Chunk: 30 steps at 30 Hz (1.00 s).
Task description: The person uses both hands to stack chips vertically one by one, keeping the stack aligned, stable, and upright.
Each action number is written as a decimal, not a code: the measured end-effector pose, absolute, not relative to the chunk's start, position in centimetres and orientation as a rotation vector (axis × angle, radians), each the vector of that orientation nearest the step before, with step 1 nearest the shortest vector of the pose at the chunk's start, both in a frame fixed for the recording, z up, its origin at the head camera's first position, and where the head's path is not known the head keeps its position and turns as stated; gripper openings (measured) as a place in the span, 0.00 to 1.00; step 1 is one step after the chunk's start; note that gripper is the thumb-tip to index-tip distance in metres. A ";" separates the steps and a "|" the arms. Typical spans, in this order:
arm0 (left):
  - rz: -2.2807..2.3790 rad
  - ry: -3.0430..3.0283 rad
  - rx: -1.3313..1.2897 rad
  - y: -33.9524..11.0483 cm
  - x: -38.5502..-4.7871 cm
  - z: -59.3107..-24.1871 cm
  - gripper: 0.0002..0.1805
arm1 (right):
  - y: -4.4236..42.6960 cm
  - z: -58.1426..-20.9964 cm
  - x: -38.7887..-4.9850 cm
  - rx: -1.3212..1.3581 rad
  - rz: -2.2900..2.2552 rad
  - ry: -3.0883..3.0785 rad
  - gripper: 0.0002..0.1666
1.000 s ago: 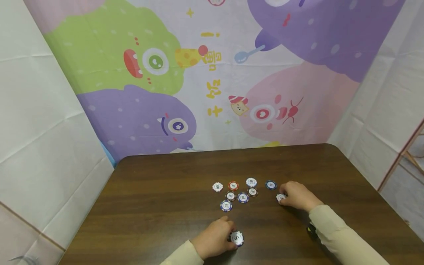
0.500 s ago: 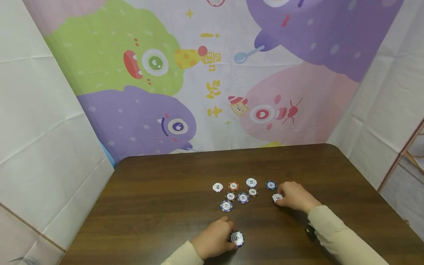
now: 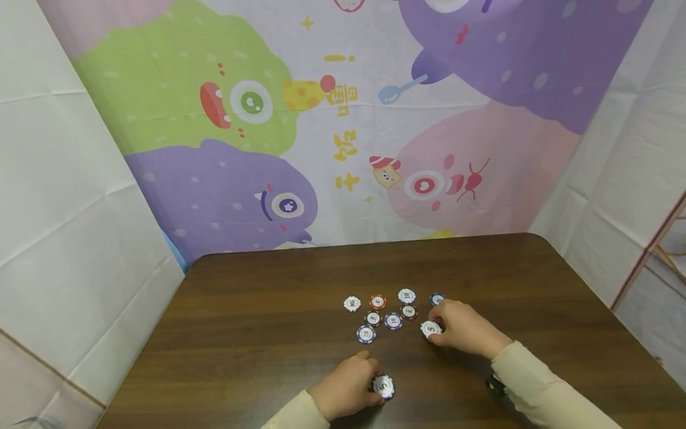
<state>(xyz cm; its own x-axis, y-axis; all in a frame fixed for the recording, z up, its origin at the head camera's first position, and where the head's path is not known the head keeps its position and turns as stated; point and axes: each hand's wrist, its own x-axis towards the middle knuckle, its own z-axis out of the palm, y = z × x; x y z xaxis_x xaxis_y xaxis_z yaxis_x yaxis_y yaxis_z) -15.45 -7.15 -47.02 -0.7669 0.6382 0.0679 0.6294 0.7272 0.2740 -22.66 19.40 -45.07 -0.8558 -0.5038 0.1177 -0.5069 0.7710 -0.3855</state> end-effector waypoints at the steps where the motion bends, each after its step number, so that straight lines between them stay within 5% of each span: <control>1: 0.443 2.890 1.058 -7.1 -15.5 -47.0 0.16 | 19.2 -45.0 -22.5 0.859 0.650 -2.944 0.08; 30: 0.452 2.896 1.022 -7.1 -15.5 -47.3 0.17 | 14.4 -44.9 -18.2 1.202 0.618 -2.893 0.15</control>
